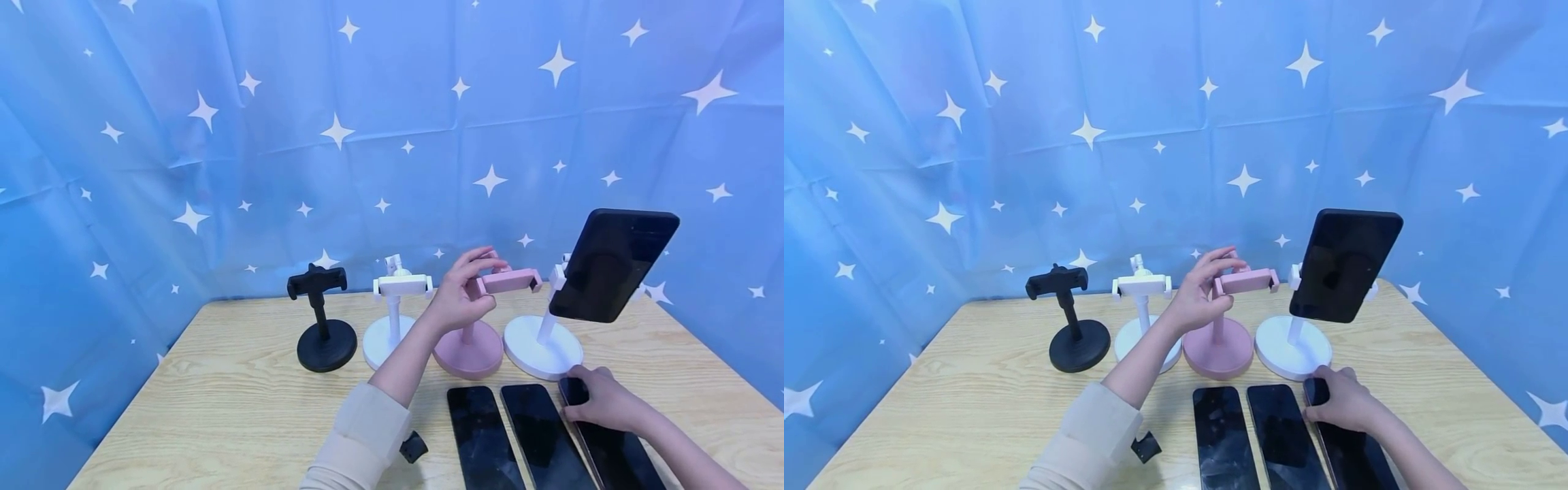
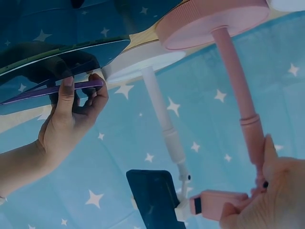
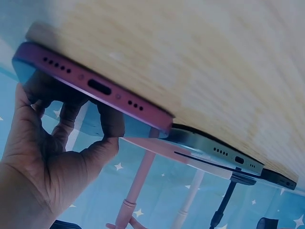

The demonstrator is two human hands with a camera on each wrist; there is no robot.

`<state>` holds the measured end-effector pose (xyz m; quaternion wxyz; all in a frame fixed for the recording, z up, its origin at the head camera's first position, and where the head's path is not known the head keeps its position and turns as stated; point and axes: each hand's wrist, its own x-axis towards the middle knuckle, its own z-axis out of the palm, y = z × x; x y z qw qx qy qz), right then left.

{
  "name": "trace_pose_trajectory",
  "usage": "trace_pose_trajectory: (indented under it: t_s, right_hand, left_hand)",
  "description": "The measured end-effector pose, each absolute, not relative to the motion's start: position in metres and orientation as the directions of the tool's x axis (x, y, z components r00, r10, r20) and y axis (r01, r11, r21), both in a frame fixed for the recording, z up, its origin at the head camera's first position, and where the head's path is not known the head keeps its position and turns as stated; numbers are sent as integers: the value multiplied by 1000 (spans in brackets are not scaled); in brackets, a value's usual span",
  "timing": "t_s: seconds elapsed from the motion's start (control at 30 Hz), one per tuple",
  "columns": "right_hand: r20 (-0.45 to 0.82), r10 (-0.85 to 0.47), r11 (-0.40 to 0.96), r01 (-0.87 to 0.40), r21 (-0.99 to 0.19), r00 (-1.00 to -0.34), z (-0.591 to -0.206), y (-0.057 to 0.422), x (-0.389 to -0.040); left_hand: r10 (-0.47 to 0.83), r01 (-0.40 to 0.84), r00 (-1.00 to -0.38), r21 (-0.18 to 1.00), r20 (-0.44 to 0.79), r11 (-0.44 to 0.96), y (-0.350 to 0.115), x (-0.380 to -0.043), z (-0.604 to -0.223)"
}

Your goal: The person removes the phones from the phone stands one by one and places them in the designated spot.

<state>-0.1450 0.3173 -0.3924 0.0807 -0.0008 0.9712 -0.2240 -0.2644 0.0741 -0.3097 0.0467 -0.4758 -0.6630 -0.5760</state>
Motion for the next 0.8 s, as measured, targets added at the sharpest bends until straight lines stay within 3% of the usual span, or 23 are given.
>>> trace_pose_trajectory:
  t_s: [0.4,0.8]
  right_hand:
    - [-188,-40,896,48,-441,-981,-389,317,-145]
    - [-177,-35,899,46,-435,-984,-391,315,-147]
  left_hand:
    - [573,657,-557,741,601,-139,74,-263,-311]
    - [585,637,-566,758,582,-138,62,-239,-288]
